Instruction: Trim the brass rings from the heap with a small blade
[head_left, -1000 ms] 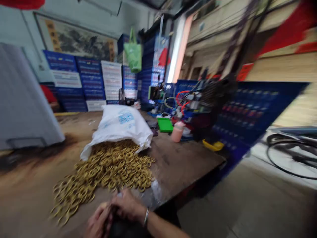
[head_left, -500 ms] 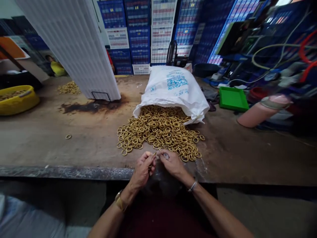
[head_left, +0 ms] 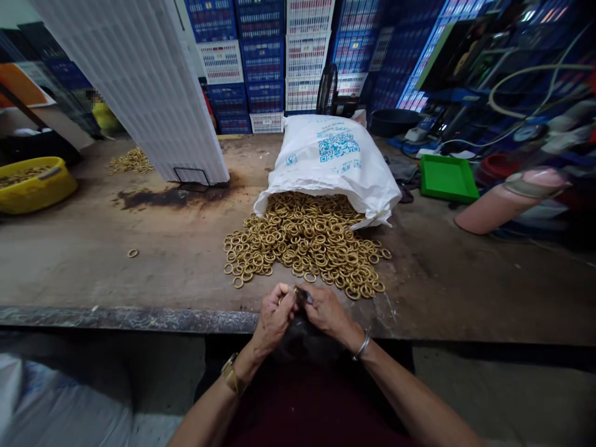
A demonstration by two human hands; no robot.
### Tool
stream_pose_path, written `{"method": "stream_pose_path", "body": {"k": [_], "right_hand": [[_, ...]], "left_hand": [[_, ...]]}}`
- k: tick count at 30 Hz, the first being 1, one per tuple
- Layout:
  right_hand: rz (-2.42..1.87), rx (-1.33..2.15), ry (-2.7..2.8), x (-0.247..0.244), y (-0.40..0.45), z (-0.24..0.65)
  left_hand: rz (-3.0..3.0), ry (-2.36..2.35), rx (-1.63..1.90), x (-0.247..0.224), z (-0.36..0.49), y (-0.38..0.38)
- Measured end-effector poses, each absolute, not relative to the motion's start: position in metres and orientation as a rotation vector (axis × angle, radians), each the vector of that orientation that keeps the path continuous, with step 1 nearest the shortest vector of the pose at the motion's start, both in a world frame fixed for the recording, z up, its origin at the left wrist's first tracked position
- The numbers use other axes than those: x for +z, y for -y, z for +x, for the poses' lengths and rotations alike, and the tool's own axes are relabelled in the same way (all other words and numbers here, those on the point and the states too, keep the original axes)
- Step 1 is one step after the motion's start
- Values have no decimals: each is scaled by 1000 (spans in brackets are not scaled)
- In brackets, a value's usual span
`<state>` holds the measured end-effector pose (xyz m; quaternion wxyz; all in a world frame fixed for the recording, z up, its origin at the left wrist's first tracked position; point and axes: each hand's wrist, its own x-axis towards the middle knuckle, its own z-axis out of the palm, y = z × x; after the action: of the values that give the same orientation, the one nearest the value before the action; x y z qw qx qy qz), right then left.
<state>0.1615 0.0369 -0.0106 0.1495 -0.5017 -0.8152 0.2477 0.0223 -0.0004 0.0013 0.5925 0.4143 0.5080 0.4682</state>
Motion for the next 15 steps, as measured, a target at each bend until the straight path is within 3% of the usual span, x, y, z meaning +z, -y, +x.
{"method": "stream_pose_path", "body": {"k": [8, 15], "right_hand": [[-1770, 485, 2247, -10, -44, 169], [-1909, 331, 2217, -7, -48, 156]], "left_hand": [[576, -893, 1070, 14, 25, 10], [329, -1016, 1043, 0, 12, -3]]}}
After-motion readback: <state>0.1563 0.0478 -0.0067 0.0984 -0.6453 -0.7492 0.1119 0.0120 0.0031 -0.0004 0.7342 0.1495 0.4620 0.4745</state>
